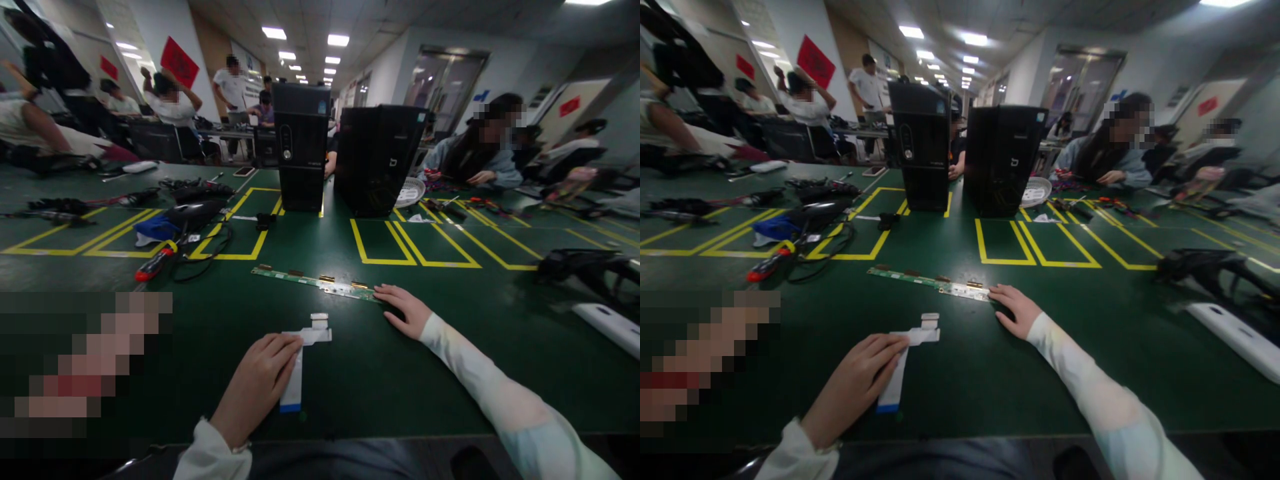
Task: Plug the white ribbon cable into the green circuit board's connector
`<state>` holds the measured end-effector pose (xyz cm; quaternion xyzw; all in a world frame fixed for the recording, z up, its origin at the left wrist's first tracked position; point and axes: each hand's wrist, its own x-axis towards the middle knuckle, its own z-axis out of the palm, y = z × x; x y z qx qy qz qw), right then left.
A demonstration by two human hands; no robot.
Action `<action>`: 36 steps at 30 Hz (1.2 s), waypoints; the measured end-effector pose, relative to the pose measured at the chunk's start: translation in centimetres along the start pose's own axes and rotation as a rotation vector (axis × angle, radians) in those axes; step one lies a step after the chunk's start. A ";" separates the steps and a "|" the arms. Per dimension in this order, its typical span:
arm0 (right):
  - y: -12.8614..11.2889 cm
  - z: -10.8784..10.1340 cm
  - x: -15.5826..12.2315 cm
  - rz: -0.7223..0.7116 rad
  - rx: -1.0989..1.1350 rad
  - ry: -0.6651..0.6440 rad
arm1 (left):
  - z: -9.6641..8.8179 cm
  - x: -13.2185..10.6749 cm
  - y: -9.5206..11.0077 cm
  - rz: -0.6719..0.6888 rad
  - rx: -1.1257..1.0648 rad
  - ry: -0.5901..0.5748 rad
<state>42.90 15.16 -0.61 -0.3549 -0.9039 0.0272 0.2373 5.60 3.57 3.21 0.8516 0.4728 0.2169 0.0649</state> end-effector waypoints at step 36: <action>-5.8 2.4 5.4 -0.030 -0.035 -0.024 | 0.0 2.5 1.3 0.125 -0.010 -0.105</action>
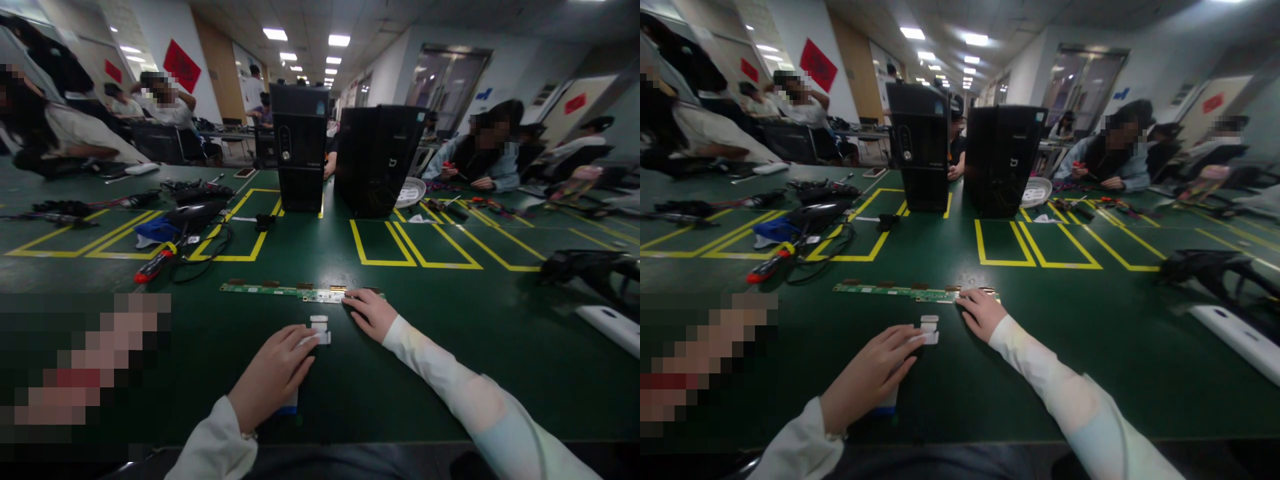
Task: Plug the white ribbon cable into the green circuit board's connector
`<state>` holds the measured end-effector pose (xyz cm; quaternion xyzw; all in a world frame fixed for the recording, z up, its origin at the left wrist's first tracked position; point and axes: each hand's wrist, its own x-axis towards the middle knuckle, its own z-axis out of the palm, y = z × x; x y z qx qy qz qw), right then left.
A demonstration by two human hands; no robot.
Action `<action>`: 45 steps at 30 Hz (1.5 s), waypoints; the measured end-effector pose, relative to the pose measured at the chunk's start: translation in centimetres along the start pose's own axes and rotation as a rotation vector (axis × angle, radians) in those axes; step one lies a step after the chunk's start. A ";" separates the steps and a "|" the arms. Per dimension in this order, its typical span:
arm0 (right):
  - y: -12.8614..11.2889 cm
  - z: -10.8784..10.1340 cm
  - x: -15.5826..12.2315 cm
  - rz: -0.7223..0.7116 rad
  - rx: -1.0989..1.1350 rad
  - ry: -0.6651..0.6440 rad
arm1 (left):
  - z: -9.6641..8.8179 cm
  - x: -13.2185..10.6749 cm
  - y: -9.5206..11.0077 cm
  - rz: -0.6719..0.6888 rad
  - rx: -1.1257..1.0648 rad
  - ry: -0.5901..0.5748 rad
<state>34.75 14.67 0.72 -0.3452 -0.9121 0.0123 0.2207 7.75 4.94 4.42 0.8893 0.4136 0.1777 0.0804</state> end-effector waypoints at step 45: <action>-0.4 0.4 -0.3 -0.019 0.017 0.016 | 1.9 3.5 0.7 -0.027 0.056 -0.171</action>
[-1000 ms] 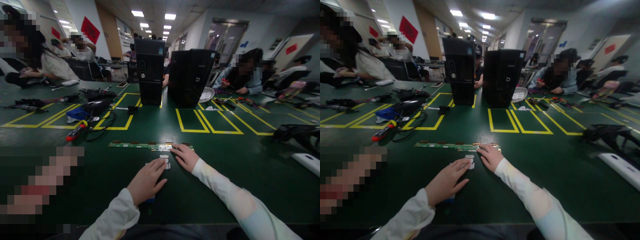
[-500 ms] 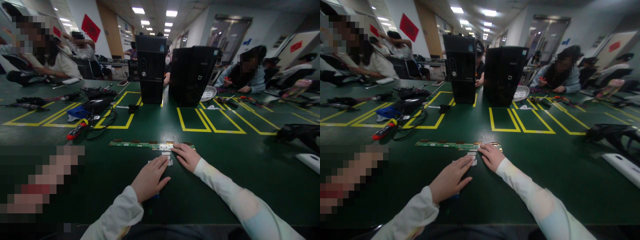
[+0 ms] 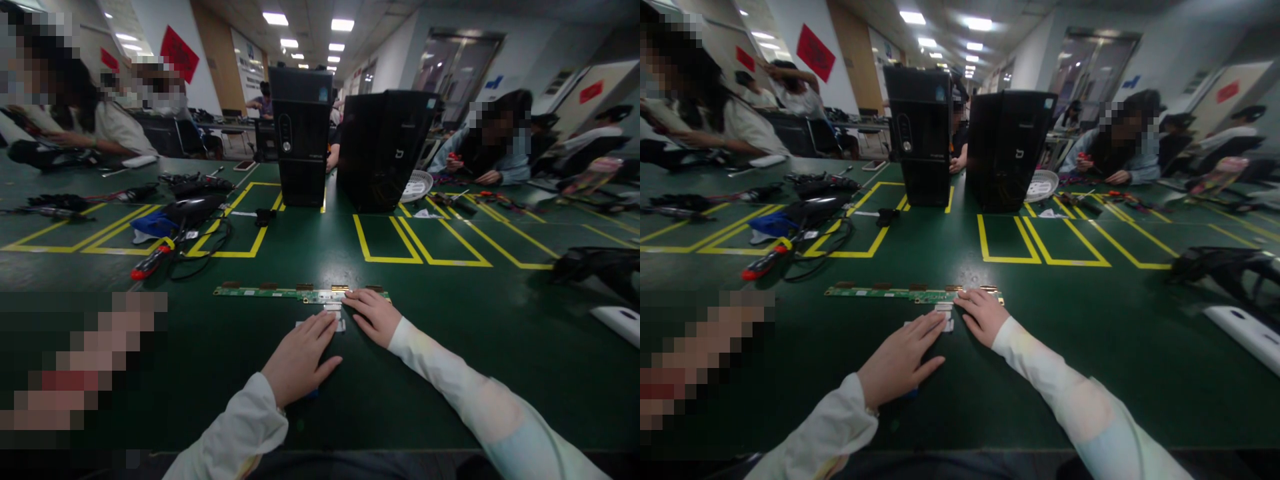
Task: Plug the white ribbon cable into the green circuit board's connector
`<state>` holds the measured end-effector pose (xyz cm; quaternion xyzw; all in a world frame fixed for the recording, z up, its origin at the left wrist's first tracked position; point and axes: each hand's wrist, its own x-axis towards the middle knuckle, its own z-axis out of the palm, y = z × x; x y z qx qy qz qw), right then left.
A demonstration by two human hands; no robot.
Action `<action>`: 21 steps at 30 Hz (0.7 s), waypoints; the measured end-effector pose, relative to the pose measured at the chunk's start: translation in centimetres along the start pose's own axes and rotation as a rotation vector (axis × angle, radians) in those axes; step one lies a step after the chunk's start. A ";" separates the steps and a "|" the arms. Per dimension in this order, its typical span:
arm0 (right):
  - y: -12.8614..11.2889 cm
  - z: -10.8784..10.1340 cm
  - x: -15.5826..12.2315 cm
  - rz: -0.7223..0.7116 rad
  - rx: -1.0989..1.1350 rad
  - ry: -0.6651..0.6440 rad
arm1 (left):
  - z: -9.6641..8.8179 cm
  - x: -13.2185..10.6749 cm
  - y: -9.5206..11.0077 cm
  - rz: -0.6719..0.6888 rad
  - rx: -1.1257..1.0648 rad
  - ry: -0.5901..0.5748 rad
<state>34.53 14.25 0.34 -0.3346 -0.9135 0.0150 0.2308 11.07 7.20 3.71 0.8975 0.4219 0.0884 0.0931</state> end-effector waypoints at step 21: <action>-0.2 -0.1 0.0 0.010 0.003 -0.029 | 0.5 0.1 -0.2 0.027 0.021 0.017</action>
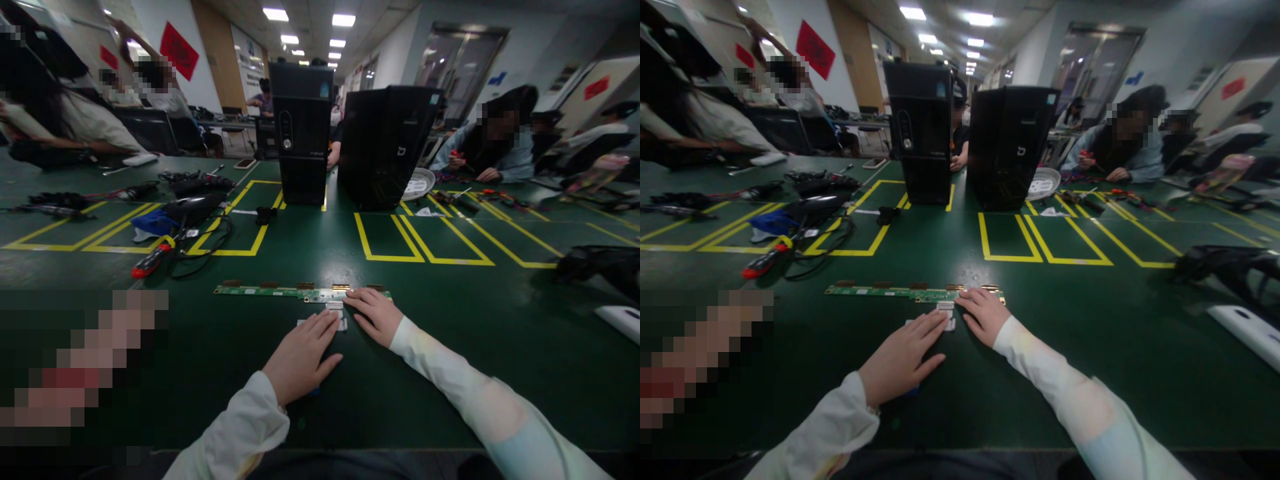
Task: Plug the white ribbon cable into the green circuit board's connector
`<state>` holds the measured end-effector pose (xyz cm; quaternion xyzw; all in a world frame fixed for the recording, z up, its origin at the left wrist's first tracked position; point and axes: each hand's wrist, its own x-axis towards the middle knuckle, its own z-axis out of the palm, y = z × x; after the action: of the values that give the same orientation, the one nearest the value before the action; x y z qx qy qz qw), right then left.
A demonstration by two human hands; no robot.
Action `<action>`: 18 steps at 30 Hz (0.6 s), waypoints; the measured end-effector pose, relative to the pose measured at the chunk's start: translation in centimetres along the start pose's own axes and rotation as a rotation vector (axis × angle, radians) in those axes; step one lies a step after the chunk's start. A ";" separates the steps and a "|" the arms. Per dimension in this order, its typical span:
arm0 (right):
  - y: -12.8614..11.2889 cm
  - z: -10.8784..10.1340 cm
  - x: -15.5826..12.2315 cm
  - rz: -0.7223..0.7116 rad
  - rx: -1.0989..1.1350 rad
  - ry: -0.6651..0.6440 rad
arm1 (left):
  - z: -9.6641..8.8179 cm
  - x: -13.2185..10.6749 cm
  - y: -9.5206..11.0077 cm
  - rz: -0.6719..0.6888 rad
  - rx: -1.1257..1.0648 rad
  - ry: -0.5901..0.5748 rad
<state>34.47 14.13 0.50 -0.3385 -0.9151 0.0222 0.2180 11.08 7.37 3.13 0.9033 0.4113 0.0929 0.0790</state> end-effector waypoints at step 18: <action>0.0 -0.1 0.0 -0.007 0.032 0.002 | 0.6 0.5 -0.2 -0.012 0.011 0.049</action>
<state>34.51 14.12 0.63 -0.3316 -0.9156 0.0358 0.2244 11.35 7.82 2.56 0.8988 0.4189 0.1121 0.0644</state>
